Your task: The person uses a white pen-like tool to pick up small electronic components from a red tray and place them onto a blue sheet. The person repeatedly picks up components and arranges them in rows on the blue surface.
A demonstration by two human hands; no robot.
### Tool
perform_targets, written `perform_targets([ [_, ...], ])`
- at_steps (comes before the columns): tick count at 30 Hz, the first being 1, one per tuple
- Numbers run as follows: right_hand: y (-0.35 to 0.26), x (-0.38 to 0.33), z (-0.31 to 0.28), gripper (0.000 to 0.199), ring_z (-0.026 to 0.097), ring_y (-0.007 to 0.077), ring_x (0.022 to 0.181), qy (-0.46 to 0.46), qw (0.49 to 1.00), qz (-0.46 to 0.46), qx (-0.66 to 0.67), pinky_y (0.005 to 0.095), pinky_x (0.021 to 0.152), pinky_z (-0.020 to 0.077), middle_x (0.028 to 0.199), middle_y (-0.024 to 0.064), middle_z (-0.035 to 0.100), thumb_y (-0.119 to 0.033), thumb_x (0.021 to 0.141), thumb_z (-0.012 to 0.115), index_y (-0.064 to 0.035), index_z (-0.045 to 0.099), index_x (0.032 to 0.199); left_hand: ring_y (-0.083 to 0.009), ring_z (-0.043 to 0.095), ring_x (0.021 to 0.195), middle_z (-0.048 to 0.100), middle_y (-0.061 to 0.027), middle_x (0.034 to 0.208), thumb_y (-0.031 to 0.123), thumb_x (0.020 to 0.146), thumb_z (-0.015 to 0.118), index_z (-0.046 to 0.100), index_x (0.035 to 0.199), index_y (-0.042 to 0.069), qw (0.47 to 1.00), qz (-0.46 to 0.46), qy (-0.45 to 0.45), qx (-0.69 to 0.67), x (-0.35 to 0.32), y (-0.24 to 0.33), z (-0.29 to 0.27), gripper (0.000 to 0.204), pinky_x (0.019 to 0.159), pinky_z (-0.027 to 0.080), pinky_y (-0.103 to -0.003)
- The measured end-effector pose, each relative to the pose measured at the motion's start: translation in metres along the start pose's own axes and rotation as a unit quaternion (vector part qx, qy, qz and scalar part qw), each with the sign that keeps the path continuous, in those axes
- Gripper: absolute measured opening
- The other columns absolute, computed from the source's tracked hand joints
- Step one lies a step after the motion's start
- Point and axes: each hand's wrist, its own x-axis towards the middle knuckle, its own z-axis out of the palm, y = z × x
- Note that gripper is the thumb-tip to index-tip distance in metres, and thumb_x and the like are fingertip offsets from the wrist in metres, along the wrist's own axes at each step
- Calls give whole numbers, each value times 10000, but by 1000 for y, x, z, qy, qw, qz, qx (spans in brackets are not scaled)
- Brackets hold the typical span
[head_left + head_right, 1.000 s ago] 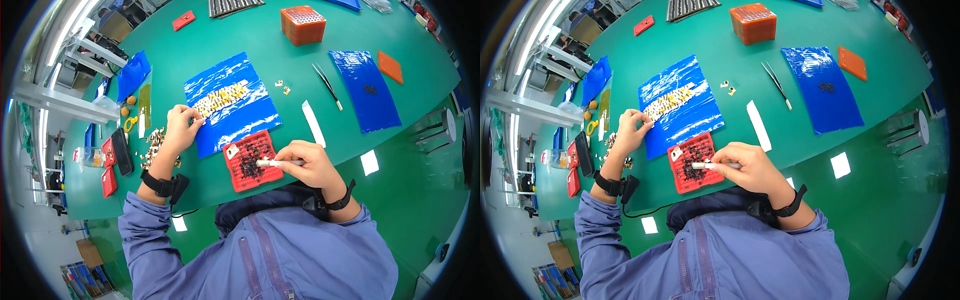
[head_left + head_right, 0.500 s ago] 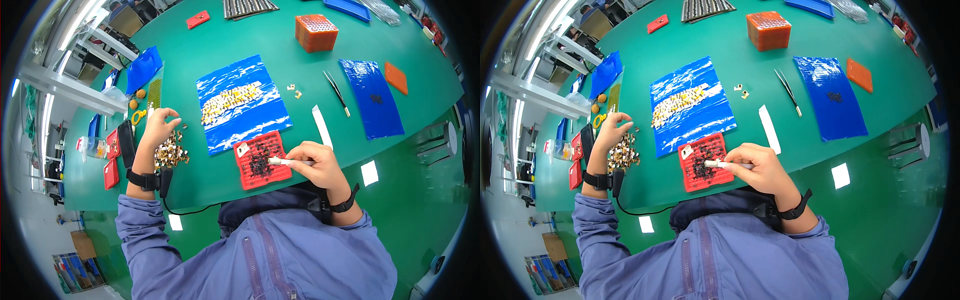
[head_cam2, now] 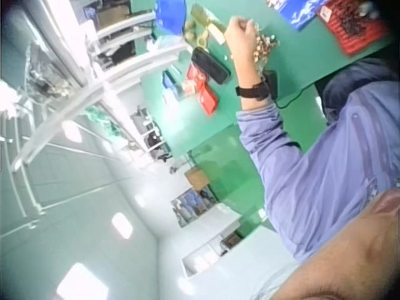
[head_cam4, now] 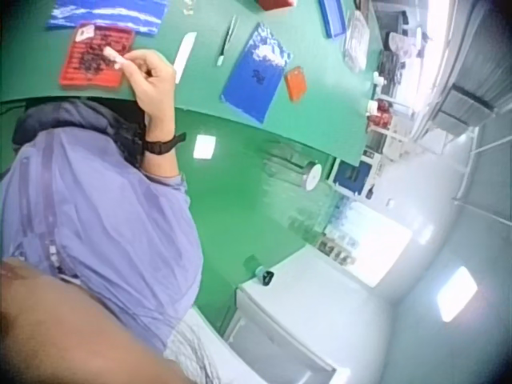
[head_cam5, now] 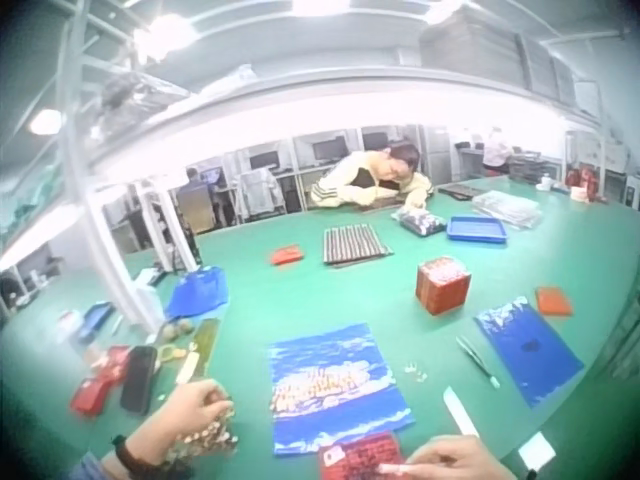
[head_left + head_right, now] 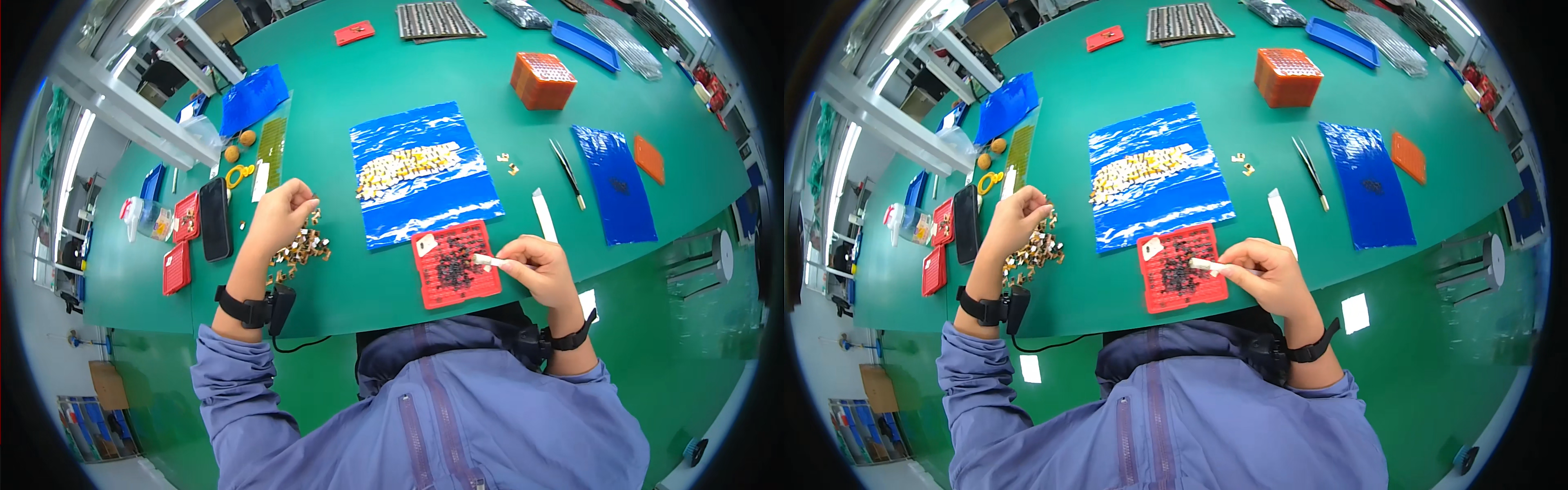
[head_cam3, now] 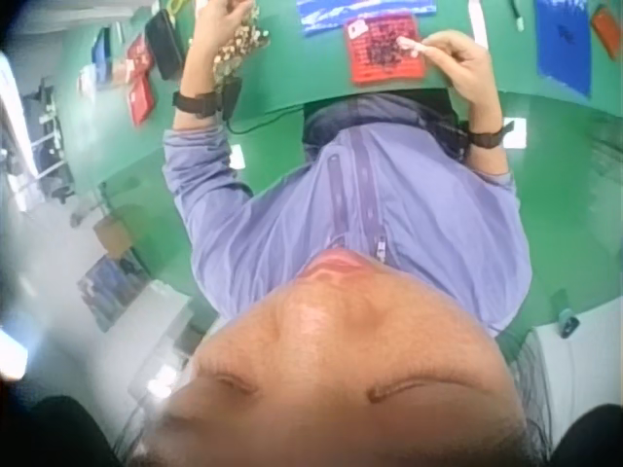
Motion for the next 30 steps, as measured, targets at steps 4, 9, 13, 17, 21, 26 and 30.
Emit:
perform_targets([
  [4,1,3,1,64,334,36,544,-5,998,52,36,212,487,266,629,-37,429,-17,791,643,17,644,845,-227,594,680,601,-109,740,129,775,648,640,829,9,999,39,3,38,0,-27,0,132,642,471,-330],
  [9,-2,5,0,73,361,20,553,24,993,98,63,187,495,274,619,-64,443,-10,808,631,25,622,872,-219,560,735,566,-93,769,108,746,676,622,800,26,989,76,-60,115,0,-29,-11,113,677,456,-340],
  [13,6,3,-3,84,358,12,536,59,982,108,143,176,470,256,613,-59,461,-30,818,619,34,607,871,-246,541,796,543,-82,744,100,734,677,608,811,46,980,149,-75,107,1,-34,-8,117,735,435,-340],
  [17,7,2,1,106,372,18,516,95,978,102,154,173,455,264,604,-43,464,-53,824,617,35,602,882,-260,527,805,538,-84,766,68,743,655,599,807,37,981,153,-101,60,4,-39,-1,91,720,419,-362],
  [21,9,1,3,118,381,23,516,117,980,90,133,173,456,272,619,-24,493,-65,828,618,35,603,890,-271,505,777,525,-93,762,49,762,631,559,786,22,978,178,-84,72,3,-39,2,80,716,399,-371],
  [26,7,1,4,123,390,19,532,112,984,83,109,165,467,276,648,-20,519,-80,834,618,22,607,902,-264,505,785,498,-112,766,56,812,587,509,864,6,969,223,-77,68,3,-43,-4,106,718,408,-358],
  [30,8,1,2,125,386,32,511,100,987,74,101,171,461,267,635,-9,491,-75,853,584,36,573,909,-306,531,729,546,-154,732,73,845,544,501,835,-7,989,114,-92,-37,0,-36,-11,91,671,415,-379],
])
